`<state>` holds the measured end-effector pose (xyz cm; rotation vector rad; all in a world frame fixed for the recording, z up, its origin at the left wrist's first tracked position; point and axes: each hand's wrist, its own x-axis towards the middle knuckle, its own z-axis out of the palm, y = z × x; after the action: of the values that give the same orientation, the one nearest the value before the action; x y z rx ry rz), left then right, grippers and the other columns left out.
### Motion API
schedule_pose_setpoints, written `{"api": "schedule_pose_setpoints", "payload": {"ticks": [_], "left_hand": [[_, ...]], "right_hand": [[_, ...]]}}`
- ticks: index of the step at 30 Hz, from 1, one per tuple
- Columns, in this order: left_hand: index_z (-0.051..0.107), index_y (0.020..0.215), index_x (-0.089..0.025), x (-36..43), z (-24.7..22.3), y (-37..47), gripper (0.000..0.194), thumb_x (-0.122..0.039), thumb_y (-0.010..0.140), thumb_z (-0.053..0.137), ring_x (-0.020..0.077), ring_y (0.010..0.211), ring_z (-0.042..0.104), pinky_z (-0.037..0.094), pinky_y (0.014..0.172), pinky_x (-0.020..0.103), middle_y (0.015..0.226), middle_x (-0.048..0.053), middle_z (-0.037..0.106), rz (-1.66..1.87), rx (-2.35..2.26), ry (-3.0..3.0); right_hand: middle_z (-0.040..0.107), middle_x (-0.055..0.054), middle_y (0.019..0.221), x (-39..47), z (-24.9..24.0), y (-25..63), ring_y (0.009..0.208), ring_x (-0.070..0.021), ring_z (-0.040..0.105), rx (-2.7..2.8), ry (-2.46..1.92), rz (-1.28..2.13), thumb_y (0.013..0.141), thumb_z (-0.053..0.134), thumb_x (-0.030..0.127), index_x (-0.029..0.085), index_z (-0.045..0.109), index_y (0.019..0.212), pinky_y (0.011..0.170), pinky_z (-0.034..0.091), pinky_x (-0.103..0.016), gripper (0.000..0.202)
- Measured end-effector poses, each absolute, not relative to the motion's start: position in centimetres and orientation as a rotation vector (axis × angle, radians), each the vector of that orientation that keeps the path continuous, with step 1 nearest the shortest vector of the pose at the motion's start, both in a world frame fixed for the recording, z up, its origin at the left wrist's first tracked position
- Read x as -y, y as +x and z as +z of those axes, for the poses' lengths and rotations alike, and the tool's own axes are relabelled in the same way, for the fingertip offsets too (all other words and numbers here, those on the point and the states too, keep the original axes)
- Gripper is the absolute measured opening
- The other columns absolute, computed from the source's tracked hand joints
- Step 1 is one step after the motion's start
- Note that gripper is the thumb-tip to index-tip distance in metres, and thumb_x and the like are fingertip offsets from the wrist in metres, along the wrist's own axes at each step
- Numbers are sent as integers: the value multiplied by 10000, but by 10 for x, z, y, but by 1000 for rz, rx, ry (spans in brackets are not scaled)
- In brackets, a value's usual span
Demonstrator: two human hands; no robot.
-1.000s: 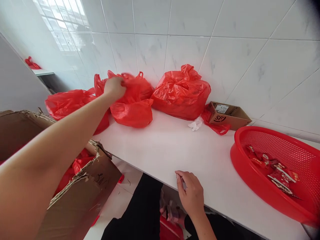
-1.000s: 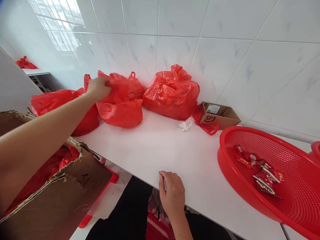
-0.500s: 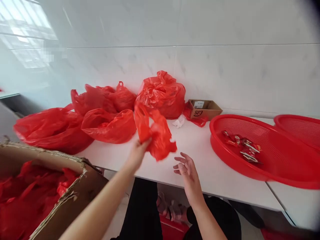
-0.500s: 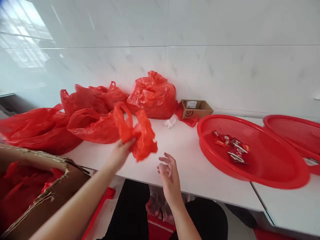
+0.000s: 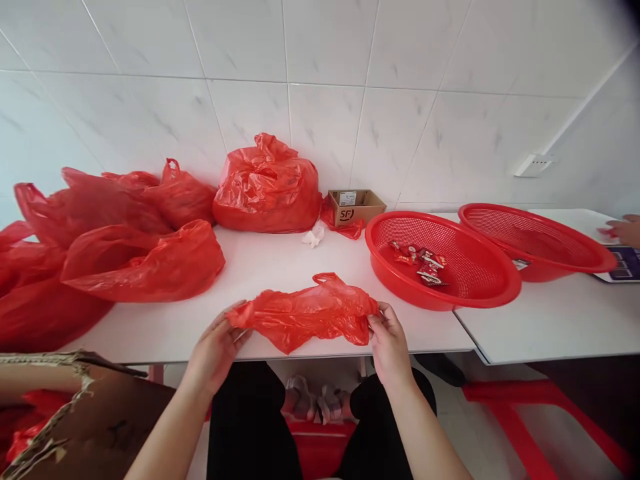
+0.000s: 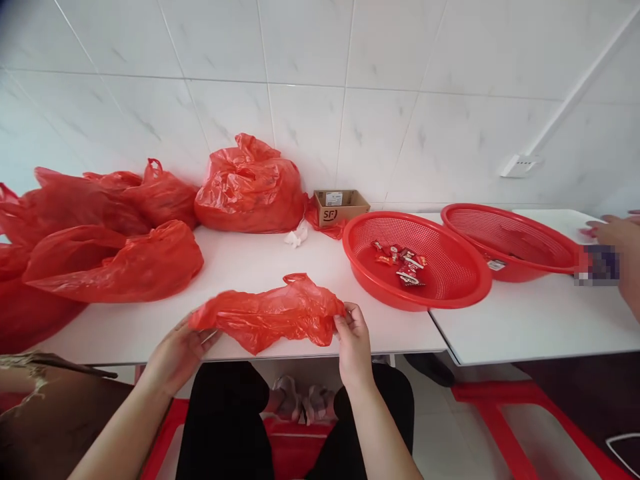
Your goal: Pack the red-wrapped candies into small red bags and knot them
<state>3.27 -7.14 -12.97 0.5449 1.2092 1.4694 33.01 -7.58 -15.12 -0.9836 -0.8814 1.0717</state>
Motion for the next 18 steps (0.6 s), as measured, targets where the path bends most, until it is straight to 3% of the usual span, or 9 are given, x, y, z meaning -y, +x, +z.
{"api": "schedule_pose_setpoints", "payload": {"ticks": [4, 7, 9, 11, 14, 18], "left_hand": [[621, 1086, -292, 93, -104, 46, 298, -228, 797, 656, 234, 1248, 517, 373, 1093, 400, 1272, 18, 582, 1853, -1537, 1124], [640, 1015, -288, 107, -81, 76, 190, -225, 837, 614, 273, 1293, 467, 319, 1128, 454, 1296, 49, 536, 1962, -1690, 1796], [676, 964, -277, 106, -76, 96, 144, -261, 834, 615, 324, 1296, 453, 336, 1097, 499, 1329, 80, 522, 1670, -1712, 2174], [704, 984, -267, 98, -82, 109, 186, -292, 820, 619, 372, 1315, 425, 341, 1070, 537, 1380, 101, 513, 1164, -1762, 2387], [703, 1058, -257, 79, -102, 112, 288, -220, 817, 550, 351, 1223, 516, 390, 1013, 512, 1317, 83, 600, 581, -1840, 2319], [678, 1091, -248, 63, -116, 97, 353, -186, 837, 441, 273, 1031, 622, 478, 839, 401, 1204, 46, 664, 503, -1866, 2149]], "right_hand": [[643, -10, 855, 67, -140, 336, 755, -148, 584, 915, -990, 1008, 812, 655, 318, 214, 554, 867, 713, 478, -283, 156], [670, -23, 894, 62, -133, 336, 774, -159, 598, 947, -953, 1010, 803, 631, 254, 210, 553, 804, 712, 480, -294, 89], [687, -31, 958, 61, -132, 334, 810, -172, 620, 962, -916, 1031, 781, 615, 208, 210, 538, 763, 708, 487, -298, 79], [694, -31, 985, 59, -136, 333, 831, -181, 637, 987, -900, 1049, 775, 592, 188, 210, 513, 725, 702, 494, -302, 96], [702, -46, 1021, 53, -148, 341, 923, -206, 653, 1106, -984, 1046, 789, 554, 188, 207, 511, 705, 794, 505, -346, 96], [670, -100, 1173, 55, -150, 358, 1113, -243, 617, 1360, -1258, 833, 840, 494, 200, 198, 618, 840, 1002, 426, -447, 124]]}}
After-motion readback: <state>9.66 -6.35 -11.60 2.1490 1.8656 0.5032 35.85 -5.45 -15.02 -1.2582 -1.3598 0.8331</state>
